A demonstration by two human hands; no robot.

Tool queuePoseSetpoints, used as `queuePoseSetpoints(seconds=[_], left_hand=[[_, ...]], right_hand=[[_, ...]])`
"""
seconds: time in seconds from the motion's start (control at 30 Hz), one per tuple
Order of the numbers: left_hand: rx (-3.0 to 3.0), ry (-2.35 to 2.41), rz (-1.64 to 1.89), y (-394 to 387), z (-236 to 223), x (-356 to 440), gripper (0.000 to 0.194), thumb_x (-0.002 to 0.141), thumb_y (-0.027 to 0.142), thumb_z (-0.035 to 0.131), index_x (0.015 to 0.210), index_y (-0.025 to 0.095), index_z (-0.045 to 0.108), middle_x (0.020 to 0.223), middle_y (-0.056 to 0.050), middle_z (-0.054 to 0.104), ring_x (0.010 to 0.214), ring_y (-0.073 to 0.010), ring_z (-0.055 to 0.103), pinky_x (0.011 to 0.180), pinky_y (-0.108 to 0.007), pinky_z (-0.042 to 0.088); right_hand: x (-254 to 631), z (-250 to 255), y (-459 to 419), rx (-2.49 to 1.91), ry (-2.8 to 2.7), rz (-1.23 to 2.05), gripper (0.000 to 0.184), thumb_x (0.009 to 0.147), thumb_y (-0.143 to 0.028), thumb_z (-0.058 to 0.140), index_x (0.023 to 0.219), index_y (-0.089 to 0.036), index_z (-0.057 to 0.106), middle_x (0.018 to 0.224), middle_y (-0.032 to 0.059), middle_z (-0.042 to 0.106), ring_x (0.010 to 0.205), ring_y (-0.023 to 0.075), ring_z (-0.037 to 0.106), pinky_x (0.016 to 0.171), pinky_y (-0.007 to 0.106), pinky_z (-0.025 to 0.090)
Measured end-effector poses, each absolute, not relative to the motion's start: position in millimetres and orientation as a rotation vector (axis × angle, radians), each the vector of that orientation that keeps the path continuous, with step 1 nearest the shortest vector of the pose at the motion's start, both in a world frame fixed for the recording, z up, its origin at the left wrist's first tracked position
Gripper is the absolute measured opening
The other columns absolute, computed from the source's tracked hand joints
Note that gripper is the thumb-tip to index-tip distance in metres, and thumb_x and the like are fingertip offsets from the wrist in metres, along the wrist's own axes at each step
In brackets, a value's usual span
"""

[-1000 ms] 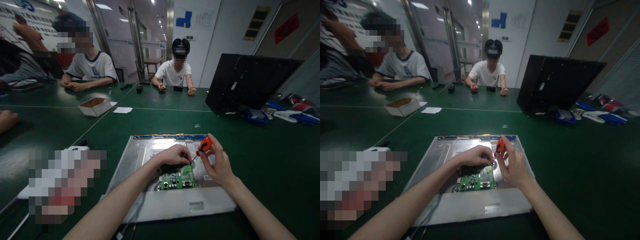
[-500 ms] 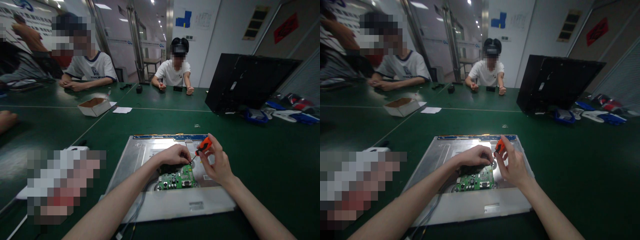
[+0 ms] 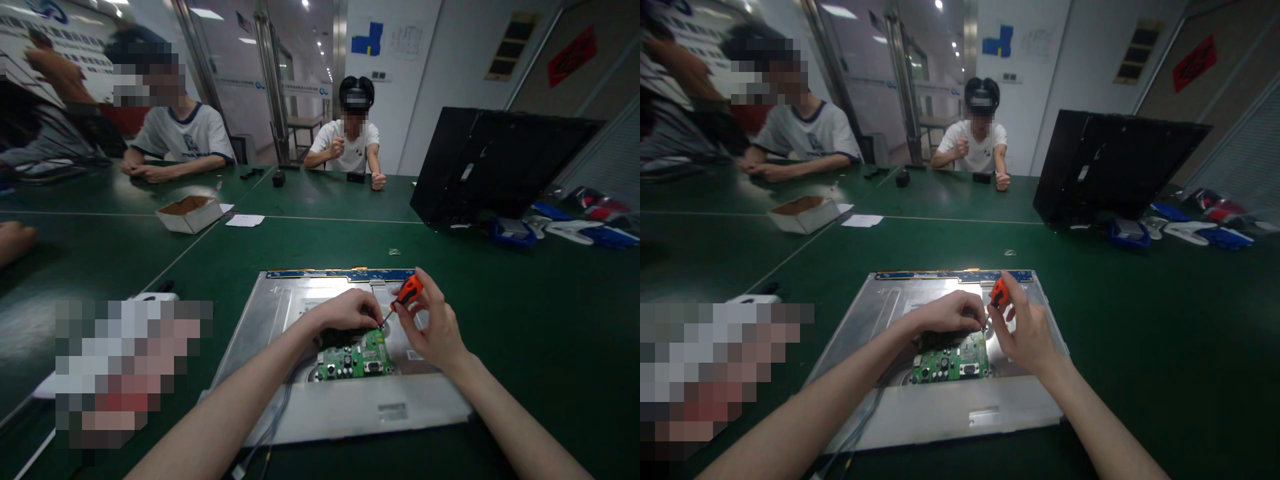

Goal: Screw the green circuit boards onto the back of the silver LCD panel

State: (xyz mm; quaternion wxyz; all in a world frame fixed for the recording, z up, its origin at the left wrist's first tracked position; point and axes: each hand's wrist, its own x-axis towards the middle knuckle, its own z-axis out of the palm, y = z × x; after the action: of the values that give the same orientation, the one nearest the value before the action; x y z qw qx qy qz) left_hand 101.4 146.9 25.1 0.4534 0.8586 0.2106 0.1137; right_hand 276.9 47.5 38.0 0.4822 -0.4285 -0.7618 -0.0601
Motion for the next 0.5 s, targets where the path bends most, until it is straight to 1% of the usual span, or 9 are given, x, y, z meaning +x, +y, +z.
queuePoseSetpoints(seconds=[0.07,0.3,0.4,0.5], left_hand=[[2.117,0.517,0.281,146.9,25.2,101.3,0.011,0.075,0.006,0.069,0.079,0.015,0.072,0.078,0.000,0.067,0.075,-0.0137,0.061,0.071,-0.022,0.045],[2.140,0.521,0.286,147.0,25.9,100.3,0.011,0.074,0.006,0.071,0.082,0.015,0.073,0.080,0.000,0.068,0.076,-0.0139,0.061,0.071,-0.022,0.045],[2.146,0.516,0.283,147.1,26.0,100.2,0.011,0.074,0.007,0.071,0.082,0.015,0.073,0.081,-0.001,0.068,0.077,-0.0147,0.062,0.072,-0.023,0.045],[2.136,0.521,0.280,146.9,25.8,100.4,0.010,0.075,0.009,0.071,0.081,0.015,0.073,0.080,0.000,0.068,0.077,-0.0147,0.062,0.072,-0.023,0.045]], right_hand=[[277.0,37.8,47.8,-1.030,-1.858,-0.145,0.070,0.092,-0.017,0.053,0.151,-0.022,0.016,0.078,0.0016,0.064,0.059,0.0159,0.064,0.049,0.027,0.055],[278.8,35.9,51.3,-1.000,-1.853,-0.306,0.072,0.090,-0.022,0.059,0.150,-0.026,0.020,0.067,-0.0042,0.058,0.047,0.0126,0.057,0.040,0.023,0.050],[278.4,37.0,50.1,-0.994,-1.862,-0.298,0.072,0.090,-0.022,0.059,0.150,-0.025,0.020,0.070,-0.0027,0.061,0.047,0.0123,0.057,0.040,0.024,0.050],[277.4,39.0,48.3,-0.983,-1.881,-0.201,0.071,0.091,-0.017,0.054,0.151,-0.023,0.017,0.080,0.0022,0.066,0.053,0.0134,0.061,0.045,0.026,0.054]])
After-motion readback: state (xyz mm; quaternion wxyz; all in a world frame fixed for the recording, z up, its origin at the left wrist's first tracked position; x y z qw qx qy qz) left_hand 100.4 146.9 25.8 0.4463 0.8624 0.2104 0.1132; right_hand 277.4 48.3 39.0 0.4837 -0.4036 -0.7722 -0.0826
